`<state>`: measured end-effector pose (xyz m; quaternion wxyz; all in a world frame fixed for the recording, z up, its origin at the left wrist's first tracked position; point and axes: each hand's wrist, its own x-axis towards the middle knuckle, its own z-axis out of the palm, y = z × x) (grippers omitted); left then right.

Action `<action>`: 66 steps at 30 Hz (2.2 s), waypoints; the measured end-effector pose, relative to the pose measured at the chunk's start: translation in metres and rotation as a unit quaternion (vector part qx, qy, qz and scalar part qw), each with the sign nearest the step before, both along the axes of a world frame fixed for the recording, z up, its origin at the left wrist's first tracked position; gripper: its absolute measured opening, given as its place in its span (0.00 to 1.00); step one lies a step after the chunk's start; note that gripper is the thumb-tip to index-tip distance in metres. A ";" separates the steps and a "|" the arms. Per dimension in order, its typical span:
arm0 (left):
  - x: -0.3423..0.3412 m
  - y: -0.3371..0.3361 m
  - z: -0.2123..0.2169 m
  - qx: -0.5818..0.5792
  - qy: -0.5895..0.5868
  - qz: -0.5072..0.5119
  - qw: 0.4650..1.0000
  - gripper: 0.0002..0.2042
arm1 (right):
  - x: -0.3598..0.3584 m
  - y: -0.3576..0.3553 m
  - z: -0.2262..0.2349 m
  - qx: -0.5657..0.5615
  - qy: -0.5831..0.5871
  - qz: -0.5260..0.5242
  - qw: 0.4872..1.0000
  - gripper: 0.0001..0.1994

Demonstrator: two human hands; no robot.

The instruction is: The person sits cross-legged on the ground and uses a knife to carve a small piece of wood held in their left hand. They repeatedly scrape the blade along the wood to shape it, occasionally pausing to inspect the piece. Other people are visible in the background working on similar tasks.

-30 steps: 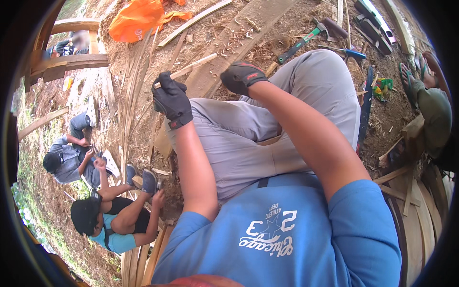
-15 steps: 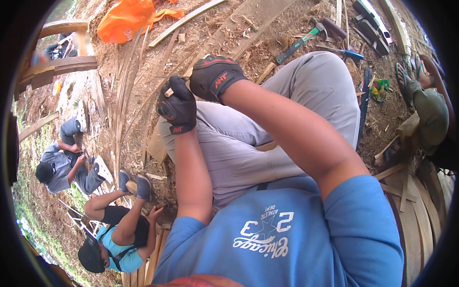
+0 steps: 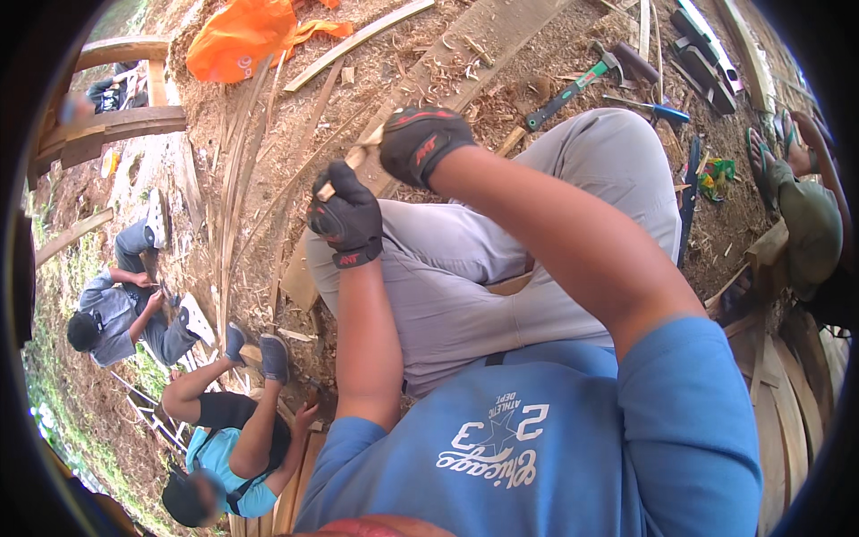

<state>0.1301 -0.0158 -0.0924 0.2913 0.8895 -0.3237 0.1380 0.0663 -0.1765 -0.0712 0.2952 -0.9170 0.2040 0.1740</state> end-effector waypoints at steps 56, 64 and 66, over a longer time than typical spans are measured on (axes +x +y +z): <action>0.002 0.002 0.000 -0.031 0.019 -0.024 0.999 0.20 | 0.011 -0.014 -0.020 0.004 0.031 0.048 0.998 0.17; 0.006 0.007 -0.002 -0.022 -0.010 -0.042 0.999 0.20 | 0.007 0.001 -0.013 0.005 -0.012 0.050 0.999 0.16; 0.003 0.013 0.000 0.057 0.005 -0.112 0.992 0.18 | 0.005 -0.015 -0.028 0.025 0.046 0.057 0.997 0.17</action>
